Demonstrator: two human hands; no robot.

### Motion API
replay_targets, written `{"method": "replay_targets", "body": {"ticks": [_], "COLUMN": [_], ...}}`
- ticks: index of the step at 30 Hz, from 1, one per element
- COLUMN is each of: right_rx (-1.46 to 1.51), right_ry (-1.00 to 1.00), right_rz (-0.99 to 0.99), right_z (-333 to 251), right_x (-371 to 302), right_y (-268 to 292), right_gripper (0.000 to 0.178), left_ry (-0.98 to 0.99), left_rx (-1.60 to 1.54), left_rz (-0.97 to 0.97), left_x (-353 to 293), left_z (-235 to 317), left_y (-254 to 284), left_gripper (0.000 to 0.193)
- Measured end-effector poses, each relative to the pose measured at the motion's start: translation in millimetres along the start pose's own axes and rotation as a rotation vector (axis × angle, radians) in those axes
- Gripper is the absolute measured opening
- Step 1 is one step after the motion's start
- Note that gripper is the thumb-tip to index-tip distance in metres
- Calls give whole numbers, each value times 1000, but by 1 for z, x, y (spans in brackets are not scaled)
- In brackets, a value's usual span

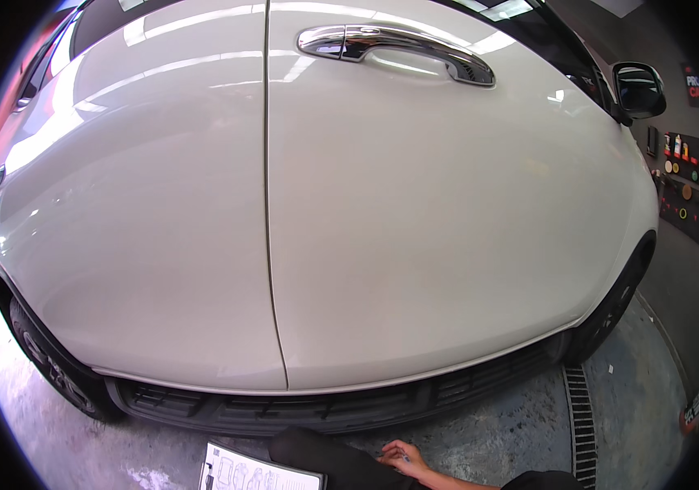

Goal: The person inspects the exterior of a white SUV in a garage, touching the front bumper, hood, and side panels while holding a clipboard. They write on the clipboard with a pen, documenting observations of the vehicle's condition.

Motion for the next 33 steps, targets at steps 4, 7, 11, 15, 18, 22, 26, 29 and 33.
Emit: {"method": "replay_targets", "body": {"ticks": [4, 7, 11, 15, 18, 22, 26, 29, 33], "right_rx": [130, 259, 228, 120, -26, -121, -22, -85, -97], "right_ry": [-250, -345, -240, -141, 20, -14, 41, -49, 179], "right_rz": [-296, -353, -317, -227, -178, -127, -174, -118, -38], "right_z": [1, 5, 14, 23, 11, -16, 3, -30, -63], "right_x": [-9, -19, -19, -11, -13, -15, -8, -9, -12], "right_y": [-19, -13, 1, 3, 4, -1, 1, -5, 5], "right_gripper": [40, 42, 33, 20, 18, 18, 20, 20, 18], "left_ry": [11, 19, 11, 17, 11, 3, 12, -8, 2], "left_rx": [23, 46, 52, 54, 53, 54, 47, 53, 130], "left_rz": [-82, -66, -63, -56, -52, -54, -93, -100, -105], "left_x": [-3, -9, -6, -3, -3, -3, 0, -3, -7], "left_z": [4, 4, 3, 0, 3, 4, -4, 3, -17], "left_y": [3, 3, 3, 6, 12, 16, 16, 25, 11], "left_gripper": [64, 65, 65, 66, 66, 67, 68, 71, 72]}}
Point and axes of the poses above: each hand's wrist, its own x-axis towards the middle knuckle, its own y-axis out of the back of the hand, z = x × y, the point moved 5 cm from there along x, towards the middle knuckle, and after that the axes turned 1 degree about y, right-handed, at the moved point
